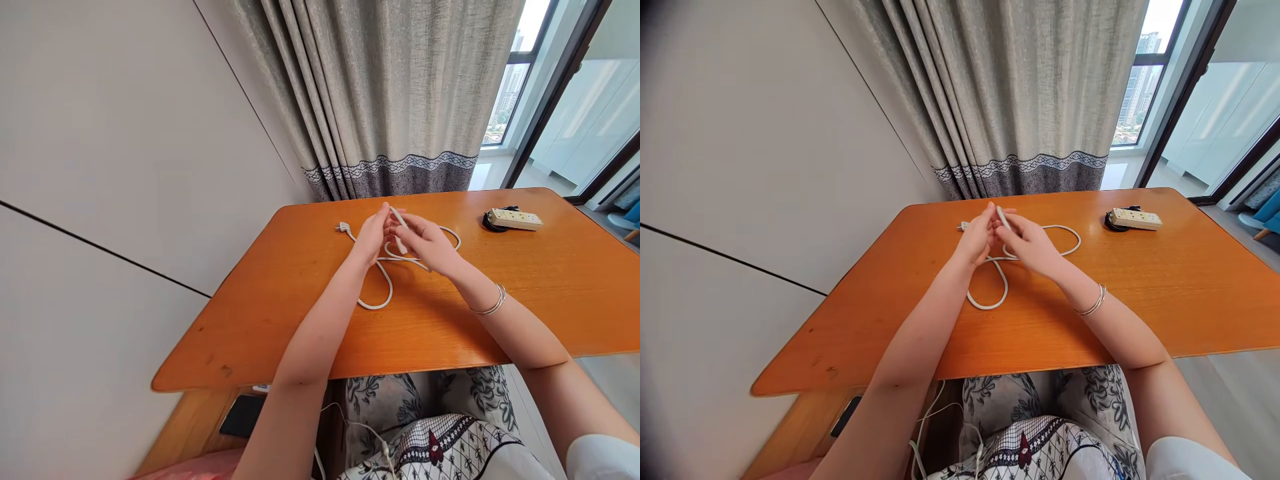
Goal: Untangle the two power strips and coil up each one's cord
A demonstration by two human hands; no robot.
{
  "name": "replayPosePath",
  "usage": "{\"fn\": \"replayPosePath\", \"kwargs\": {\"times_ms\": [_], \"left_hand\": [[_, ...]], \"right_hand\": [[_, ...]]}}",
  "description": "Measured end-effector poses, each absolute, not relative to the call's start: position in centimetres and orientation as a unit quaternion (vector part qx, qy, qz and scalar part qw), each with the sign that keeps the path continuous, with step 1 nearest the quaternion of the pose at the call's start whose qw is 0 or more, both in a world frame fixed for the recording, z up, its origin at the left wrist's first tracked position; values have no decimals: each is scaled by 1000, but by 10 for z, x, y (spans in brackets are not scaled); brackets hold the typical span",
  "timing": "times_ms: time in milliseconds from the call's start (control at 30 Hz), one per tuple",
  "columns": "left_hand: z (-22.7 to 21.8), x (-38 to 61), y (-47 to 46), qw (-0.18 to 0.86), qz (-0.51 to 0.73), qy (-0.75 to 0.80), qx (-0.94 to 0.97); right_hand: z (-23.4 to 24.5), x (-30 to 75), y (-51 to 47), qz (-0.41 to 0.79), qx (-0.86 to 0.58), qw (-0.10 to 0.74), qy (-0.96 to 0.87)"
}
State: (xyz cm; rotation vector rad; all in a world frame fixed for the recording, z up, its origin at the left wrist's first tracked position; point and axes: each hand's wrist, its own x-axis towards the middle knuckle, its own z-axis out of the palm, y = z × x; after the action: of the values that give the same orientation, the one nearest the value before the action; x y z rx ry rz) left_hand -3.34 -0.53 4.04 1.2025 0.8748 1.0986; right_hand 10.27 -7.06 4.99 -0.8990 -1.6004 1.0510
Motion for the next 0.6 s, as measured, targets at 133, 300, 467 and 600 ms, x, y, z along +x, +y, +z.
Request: {"fn": "replayPosePath", "kwargs": {"times_ms": [133,300,467,600], "left_hand": [[70,-46,-16,694,472,350,417],[100,-72,-23,723,511,320,338],[116,-96,-32,698,555,276,358],[126,-104,-43,672,559,288,392]], "right_hand": [[47,91,-90,340,-365,372,-783],[40,89,-92,371,-319,195,-850],[40,117,-68,405,-312,104,-853],[46,151,-48,361,-383,146,-838]]}}
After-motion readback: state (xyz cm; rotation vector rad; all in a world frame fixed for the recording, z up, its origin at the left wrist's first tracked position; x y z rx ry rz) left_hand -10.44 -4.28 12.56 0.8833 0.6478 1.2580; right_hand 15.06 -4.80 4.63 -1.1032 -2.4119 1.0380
